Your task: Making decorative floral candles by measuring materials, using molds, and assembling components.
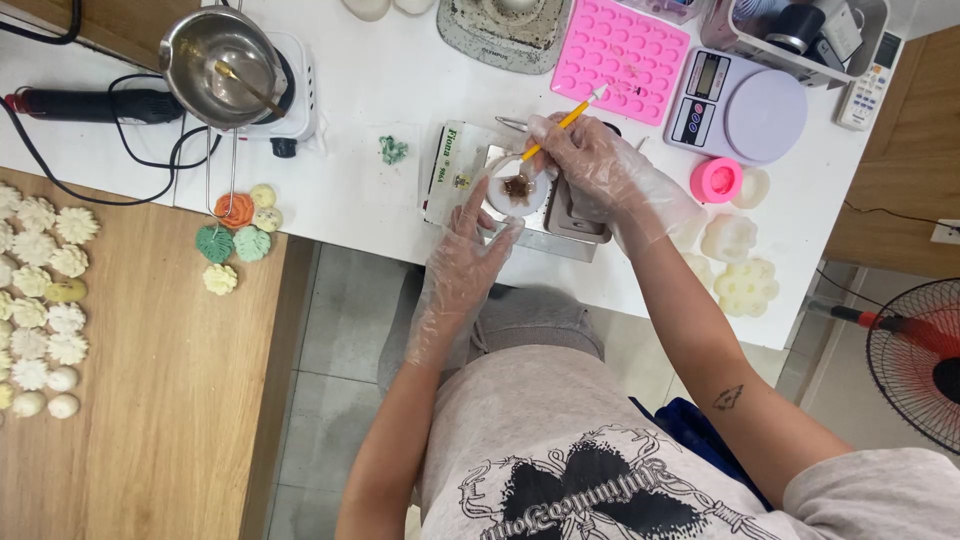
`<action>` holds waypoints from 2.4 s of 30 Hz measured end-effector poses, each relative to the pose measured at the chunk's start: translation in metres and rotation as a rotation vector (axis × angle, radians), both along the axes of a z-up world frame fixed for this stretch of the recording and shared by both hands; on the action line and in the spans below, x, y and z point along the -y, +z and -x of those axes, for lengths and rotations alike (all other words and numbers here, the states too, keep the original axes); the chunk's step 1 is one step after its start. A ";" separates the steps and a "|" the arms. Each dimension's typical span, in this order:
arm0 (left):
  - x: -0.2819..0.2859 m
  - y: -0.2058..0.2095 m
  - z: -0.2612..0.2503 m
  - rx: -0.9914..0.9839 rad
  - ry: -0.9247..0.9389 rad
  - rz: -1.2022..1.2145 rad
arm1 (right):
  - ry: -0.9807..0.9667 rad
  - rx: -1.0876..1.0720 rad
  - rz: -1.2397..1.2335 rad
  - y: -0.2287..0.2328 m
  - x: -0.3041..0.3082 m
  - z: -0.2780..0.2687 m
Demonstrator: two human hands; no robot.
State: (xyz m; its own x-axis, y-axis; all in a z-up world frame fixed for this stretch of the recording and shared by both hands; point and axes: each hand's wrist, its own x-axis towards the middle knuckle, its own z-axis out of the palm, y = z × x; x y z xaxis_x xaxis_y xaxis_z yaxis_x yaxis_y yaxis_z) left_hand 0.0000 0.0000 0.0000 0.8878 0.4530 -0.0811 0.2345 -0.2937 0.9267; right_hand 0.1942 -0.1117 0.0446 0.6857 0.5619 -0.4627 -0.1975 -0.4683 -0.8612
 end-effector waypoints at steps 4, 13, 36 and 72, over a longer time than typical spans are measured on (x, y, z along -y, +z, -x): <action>0.004 -0.009 0.002 -0.037 0.004 -0.039 | 0.042 0.004 0.024 0.018 -0.003 0.005; 0.008 -0.016 0.000 -0.074 -0.022 -0.106 | 0.039 0.052 -0.054 -0.005 0.002 0.000; 0.005 -0.003 0.001 -0.022 -0.004 -0.088 | 0.021 -0.007 -0.066 -0.013 0.004 -0.004; -0.073 0.008 0.073 -0.041 0.319 -0.057 | -0.144 0.007 -0.325 -0.014 -0.006 -0.027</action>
State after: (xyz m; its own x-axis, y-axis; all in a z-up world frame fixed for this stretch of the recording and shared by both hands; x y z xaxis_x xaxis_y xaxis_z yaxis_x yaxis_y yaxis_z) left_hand -0.0731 0.0729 0.0079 0.6967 0.7128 -0.0807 0.3601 -0.2502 0.8987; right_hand 0.2213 -0.1057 0.0302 0.7708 0.5767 -0.2709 -0.2354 -0.1373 -0.9621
